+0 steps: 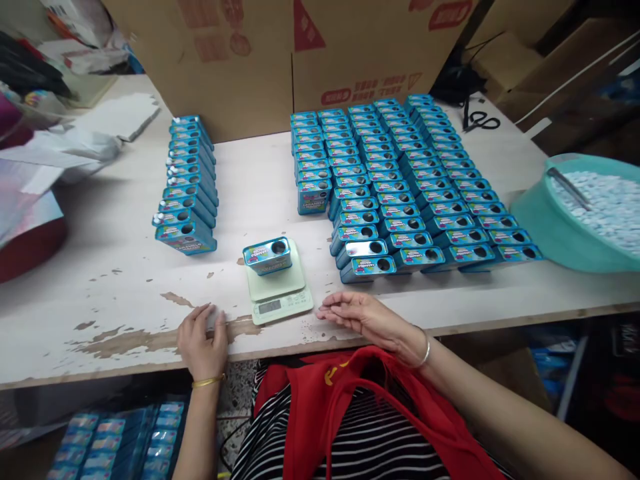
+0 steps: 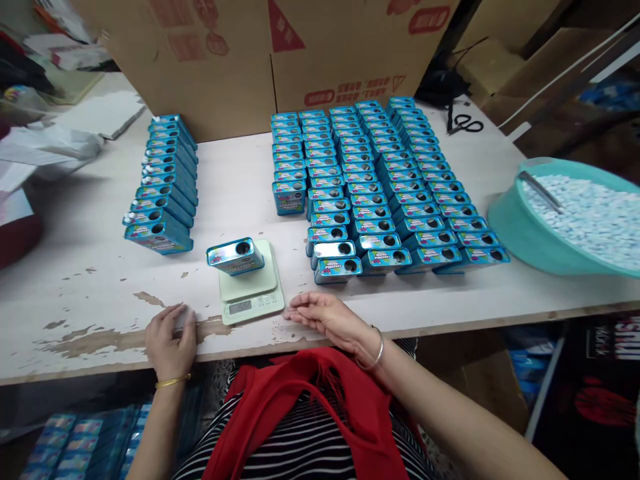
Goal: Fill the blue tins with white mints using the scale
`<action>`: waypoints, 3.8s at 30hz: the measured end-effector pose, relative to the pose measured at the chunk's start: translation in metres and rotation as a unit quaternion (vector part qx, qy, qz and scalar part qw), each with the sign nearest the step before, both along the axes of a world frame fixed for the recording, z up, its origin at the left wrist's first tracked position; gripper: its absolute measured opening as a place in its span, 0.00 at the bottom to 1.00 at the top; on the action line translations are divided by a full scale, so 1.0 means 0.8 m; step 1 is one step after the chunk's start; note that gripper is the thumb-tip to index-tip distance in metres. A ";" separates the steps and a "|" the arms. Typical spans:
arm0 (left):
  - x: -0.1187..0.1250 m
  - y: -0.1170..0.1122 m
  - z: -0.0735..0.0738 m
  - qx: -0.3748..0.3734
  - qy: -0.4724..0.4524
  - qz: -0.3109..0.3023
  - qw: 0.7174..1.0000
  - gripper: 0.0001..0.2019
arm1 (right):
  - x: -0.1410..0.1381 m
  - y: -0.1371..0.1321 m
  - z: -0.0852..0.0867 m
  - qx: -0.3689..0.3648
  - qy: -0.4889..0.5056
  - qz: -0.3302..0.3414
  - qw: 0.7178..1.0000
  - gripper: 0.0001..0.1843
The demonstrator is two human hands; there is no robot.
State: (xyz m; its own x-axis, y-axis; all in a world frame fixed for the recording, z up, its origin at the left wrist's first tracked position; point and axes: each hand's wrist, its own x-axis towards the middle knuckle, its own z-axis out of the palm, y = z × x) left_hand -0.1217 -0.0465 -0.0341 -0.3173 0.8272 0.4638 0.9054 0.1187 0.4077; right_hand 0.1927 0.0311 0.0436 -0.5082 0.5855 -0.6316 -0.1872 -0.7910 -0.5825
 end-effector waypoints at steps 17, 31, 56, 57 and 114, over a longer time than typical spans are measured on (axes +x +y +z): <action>0.060 0.147 0.145 -0.110 0.084 -0.332 0.933 0.33 | 0.008 -0.026 -0.087 0.163 -0.056 -0.057 0.983 0.24; 0.113 0.250 0.136 -0.113 0.113 -0.364 0.918 0.19 | 0.003 -0.021 -0.095 0.162 -0.027 -0.042 0.986 0.22; -0.077 0.163 0.120 -0.089 0.286 -0.075 0.951 0.07 | 0.000 -0.027 -0.090 0.156 -0.064 -0.035 0.985 0.26; -0.067 0.160 0.129 -0.080 0.290 -0.098 0.949 0.07 | 0.000 -0.027 -0.089 0.160 -0.065 -0.036 0.984 0.26; 0.094 0.093 0.137 0.001 0.121 -0.254 0.960 0.30 | 0.015 0.052 0.041 0.578 -0.320 -0.191 0.726 0.09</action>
State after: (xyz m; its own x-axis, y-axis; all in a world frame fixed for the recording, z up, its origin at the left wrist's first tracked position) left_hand -0.0468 0.0276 0.0758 0.2434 0.8456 0.4750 0.9147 -0.3630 0.1775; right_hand 0.2045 0.0730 0.0767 0.0125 0.9336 0.3581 0.3372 0.3332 -0.8805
